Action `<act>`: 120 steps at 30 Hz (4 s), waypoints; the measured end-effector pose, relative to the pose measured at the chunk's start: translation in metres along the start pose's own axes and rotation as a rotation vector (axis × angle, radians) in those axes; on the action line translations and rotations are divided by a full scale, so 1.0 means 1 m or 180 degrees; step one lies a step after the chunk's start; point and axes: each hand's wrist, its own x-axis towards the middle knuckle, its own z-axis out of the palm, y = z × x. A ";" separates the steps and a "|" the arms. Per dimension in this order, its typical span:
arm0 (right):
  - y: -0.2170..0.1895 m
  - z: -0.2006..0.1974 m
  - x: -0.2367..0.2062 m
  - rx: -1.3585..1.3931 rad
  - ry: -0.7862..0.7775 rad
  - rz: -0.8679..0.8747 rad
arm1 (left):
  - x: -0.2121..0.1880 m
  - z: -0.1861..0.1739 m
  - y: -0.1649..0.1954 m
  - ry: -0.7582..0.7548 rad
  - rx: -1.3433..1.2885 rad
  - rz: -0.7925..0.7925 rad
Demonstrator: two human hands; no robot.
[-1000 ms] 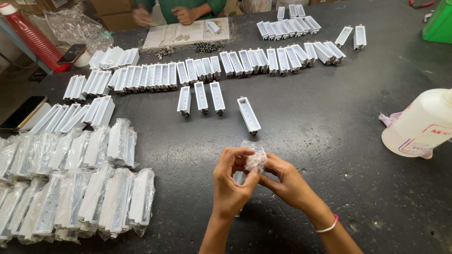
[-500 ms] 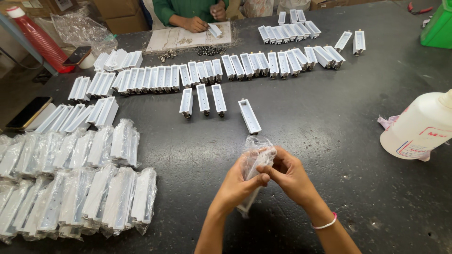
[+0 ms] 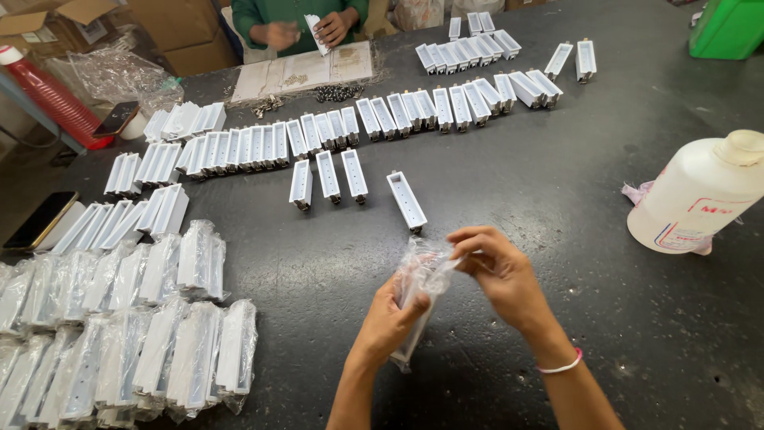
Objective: The person wraps white rectangular components individually in clear plastic wrap at a workbench. They pick up a component, place it on a sheet of plastic, fold the plastic around it, and set the wrapped unit aside. A coworker assembles similar components in the background.
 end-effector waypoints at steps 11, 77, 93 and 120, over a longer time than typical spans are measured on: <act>-0.002 -0.006 0.002 0.1484 0.0085 0.0830 | 0.000 -0.008 0.008 0.0251 -0.0087 0.0021; -0.013 0.044 -0.021 -0.1742 0.0284 -0.1259 | -0.025 0.035 0.052 0.1096 0.0409 0.0268; -0.019 0.035 -0.016 -0.0620 -0.0283 -0.0595 | -0.015 0.014 0.023 0.0625 -0.1002 0.0001; 0.005 0.048 -0.015 -0.1181 -0.0459 -0.0666 | -0.022 0.002 0.050 0.1008 -0.0070 0.0605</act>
